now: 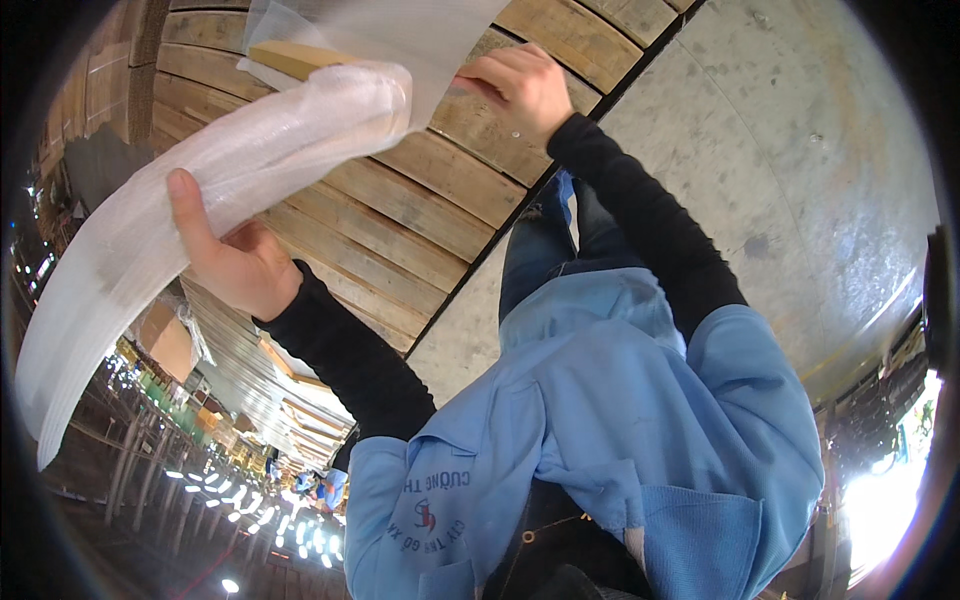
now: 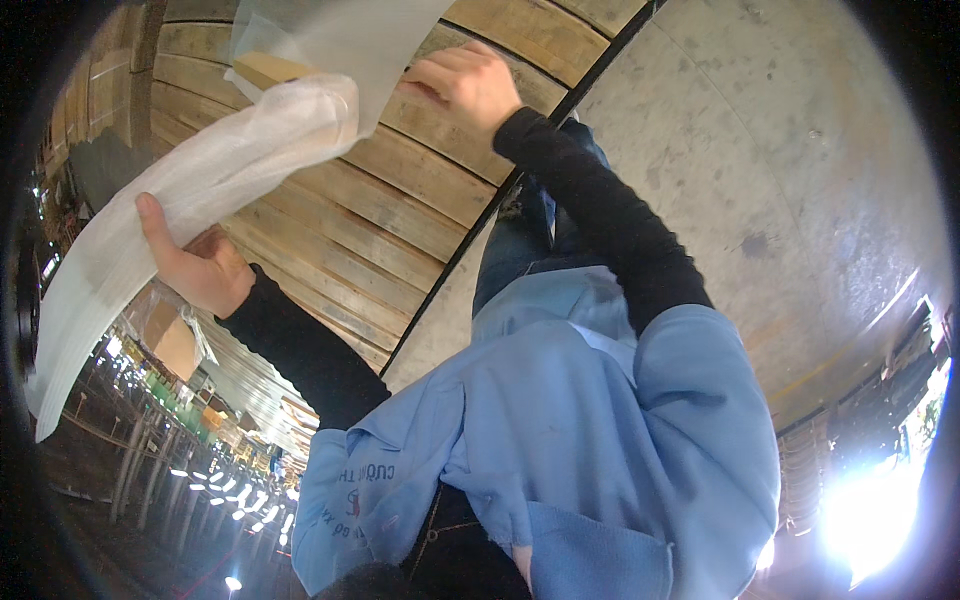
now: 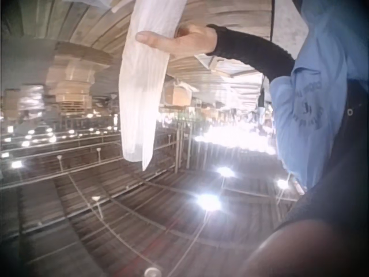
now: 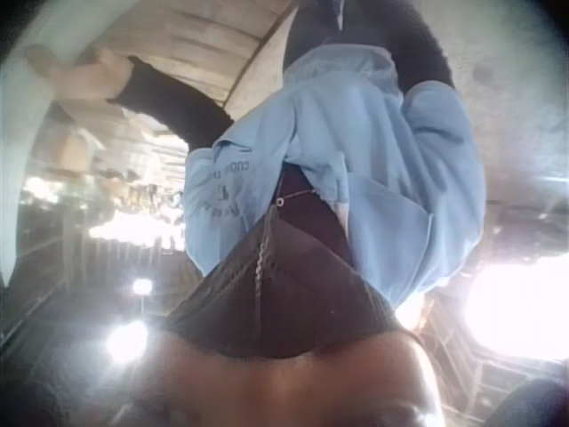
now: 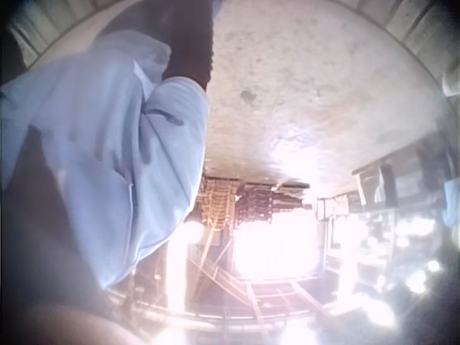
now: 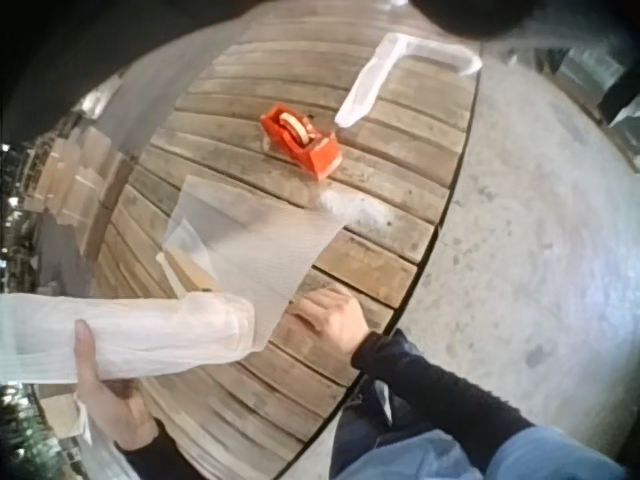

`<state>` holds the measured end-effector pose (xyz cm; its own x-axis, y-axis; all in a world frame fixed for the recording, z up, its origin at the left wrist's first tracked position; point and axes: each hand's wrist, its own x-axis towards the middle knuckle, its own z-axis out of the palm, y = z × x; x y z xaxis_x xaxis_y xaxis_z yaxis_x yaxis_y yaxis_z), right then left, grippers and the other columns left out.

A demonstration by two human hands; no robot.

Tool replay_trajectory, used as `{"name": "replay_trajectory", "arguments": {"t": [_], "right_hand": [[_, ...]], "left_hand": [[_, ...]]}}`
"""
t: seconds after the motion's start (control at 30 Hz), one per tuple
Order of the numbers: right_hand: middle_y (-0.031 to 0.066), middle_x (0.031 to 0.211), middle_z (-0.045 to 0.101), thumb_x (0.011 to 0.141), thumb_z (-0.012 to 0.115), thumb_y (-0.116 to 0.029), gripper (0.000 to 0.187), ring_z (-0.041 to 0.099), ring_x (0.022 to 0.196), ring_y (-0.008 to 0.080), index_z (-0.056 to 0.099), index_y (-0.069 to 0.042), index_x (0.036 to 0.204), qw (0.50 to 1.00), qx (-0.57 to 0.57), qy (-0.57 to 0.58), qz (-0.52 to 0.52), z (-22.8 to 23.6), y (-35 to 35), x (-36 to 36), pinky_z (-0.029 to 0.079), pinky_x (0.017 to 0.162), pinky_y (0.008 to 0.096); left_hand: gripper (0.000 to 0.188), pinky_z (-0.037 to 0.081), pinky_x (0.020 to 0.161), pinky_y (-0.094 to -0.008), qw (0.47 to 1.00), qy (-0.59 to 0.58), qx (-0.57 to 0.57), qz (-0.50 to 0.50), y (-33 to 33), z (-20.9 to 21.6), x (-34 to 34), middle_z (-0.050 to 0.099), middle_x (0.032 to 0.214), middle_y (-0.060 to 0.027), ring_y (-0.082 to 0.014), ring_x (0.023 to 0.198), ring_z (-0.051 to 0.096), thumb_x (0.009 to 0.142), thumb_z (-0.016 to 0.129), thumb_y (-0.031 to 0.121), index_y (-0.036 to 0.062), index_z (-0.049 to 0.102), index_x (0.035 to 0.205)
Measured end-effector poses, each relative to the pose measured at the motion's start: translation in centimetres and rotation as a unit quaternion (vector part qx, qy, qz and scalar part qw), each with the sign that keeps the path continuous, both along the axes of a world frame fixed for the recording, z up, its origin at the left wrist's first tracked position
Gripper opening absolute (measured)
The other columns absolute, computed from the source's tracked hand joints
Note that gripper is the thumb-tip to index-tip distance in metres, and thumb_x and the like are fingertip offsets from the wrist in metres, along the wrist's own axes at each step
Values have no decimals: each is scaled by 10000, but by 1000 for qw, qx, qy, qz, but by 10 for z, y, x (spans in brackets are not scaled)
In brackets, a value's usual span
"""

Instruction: The person wraps wooden chair frames in bubble wrap and secures them with tape. They handle each frame individually, folding the protective material around the legs and corners, then sealing the package with adhesive tape.

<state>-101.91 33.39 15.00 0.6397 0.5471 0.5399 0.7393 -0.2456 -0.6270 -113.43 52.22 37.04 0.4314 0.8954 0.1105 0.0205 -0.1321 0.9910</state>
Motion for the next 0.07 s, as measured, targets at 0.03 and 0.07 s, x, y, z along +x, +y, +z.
{"name": "replay_trajectory", "arguments": {"t": [0.03, 0.07], "right_hand": [[-30, 761, 690, 890, 753, -238, 97, 693, 744, 186, 686, -169, 874, 1000, -2, 17, 8, 4, -10, 6, 507, 700, 355], [-30, 761, 690, 890, 753, -238, 97, 693, 744, 186, 686, -169, 874, 1000, -6, 14, 6, 6, -12, 8, 507, 700, 355]], "left_hand": [[925, 408, 1147, -481, 1000, 8, 15, -1, -2, -5, -3, 467, 1459, -203, -328, 1308, 508, 829, 844, 287, 49, 304, 1541], [956, 400, 1156, -484, 999, 16, 30, -3, -4, -10, -6, 446, 1486, -203, -325, 1322, 497, 828, 845, 286, 59, 277, 1564]]}}
